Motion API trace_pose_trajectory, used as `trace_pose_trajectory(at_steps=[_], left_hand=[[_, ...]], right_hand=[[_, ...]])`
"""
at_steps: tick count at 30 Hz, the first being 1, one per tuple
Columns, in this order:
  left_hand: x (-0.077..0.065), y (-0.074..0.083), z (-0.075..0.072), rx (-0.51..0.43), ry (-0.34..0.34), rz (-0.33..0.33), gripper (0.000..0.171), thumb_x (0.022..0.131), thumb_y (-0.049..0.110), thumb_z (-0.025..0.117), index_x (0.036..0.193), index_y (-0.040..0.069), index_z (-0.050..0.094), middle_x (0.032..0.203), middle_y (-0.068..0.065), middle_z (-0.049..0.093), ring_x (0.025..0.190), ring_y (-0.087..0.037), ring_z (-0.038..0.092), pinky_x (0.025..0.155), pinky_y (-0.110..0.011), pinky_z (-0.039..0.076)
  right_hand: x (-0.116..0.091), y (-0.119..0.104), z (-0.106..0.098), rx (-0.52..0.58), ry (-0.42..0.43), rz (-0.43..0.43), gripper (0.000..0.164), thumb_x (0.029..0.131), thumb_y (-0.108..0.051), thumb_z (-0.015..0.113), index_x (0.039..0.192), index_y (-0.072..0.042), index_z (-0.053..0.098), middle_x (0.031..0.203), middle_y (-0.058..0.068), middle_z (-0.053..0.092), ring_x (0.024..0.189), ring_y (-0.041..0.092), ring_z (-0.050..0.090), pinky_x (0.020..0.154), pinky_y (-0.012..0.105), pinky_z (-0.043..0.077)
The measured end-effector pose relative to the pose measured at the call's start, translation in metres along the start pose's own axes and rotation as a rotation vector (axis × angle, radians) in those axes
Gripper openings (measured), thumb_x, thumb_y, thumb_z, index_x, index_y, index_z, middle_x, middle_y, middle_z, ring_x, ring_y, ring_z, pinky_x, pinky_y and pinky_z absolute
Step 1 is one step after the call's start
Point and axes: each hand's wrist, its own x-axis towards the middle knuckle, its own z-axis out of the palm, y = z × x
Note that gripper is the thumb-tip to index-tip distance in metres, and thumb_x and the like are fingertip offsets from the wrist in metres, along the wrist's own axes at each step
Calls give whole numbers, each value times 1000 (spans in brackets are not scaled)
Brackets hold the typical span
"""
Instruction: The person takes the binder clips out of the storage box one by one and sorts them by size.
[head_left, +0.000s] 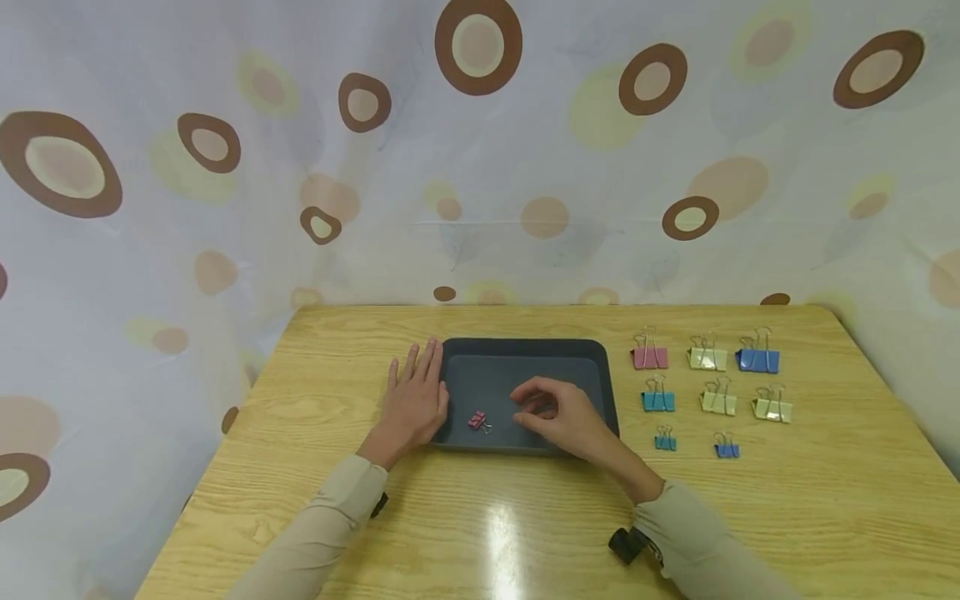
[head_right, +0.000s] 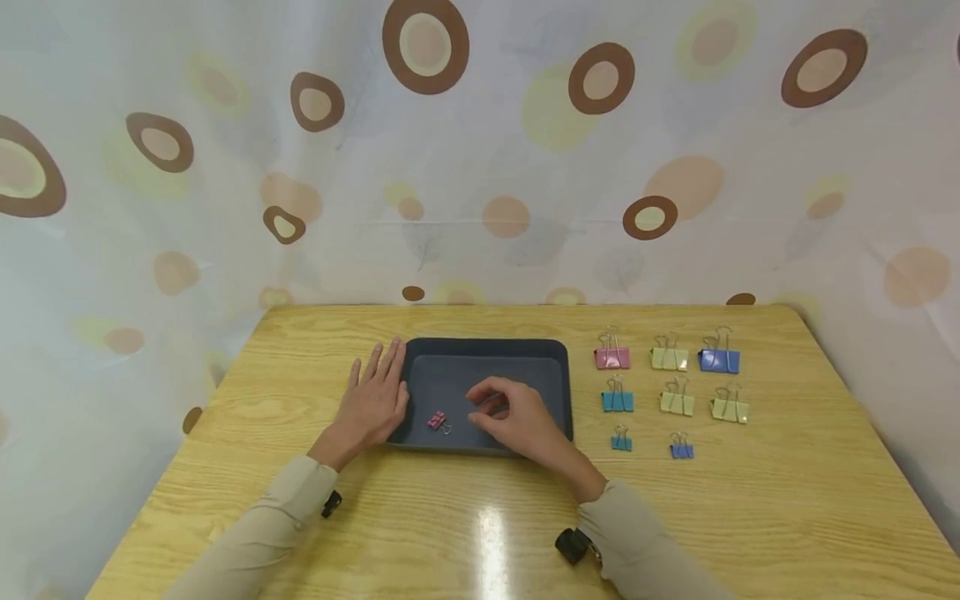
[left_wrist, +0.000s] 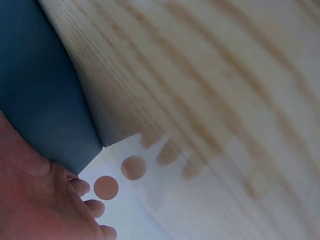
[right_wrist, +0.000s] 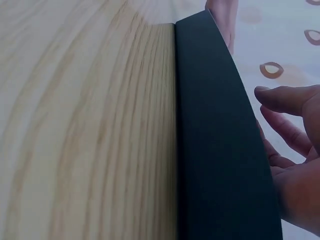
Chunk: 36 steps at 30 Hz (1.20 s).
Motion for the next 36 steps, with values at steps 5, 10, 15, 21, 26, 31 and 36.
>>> trace_pose_trajectory(at_steps=[5,10,15,21,26,31,36], left_hand=[[1,0,0,16,-13,-6,63,110,25,36,165,3,14,171,-12,15,156,-36,14,122,-61,13],[2,-1,3,43,-26,-16,64,110,28,34,165,5,11,172,-11,12,157,-35,11,122,-60,11],[4,0,4,37,-24,-17,64,110,27,34,165,5,11,171,-11,13,157,-34,11,122,-60,12],[5,1,3,37,-28,-11,63,111,28,32,165,5,10,172,-11,13,157,-34,11,122,-59,12],[4,1,3,34,-28,-15,63,111,28,32,165,5,10,172,-10,12,157,-34,11,123,-59,11],[4,1,3,34,-30,-12,63,110,28,32,165,5,10,172,-10,12,157,-34,11,123,-59,11],[4,0,3,30,-32,-18,62,111,27,31,165,5,10,172,-10,12,157,-33,12,123,-59,11]], right_hand=[[14,1,15,-6,-38,5,26,92,-4,76,116,3,70,114,22,69,96,29,71,81,31,59],[28,4,27,-33,-61,17,28,89,-2,78,116,2,71,114,19,71,97,28,71,81,33,59],[37,9,35,-92,-88,23,27,86,1,80,112,0,73,109,14,73,95,27,71,79,31,59],[41,12,40,-166,-147,1,25,83,2,82,106,-3,75,100,8,71,89,24,68,73,27,56],[46,15,44,-249,-134,-46,24,81,6,82,102,-4,77,99,6,70,85,19,66,76,29,54],[51,15,48,-318,-139,-46,22,83,5,80,101,-7,80,99,3,70,81,16,63,73,28,52],[52,14,51,-344,-145,-39,19,85,3,79,100,-9,81,97,2,70,78,11,60,71,26,49]])
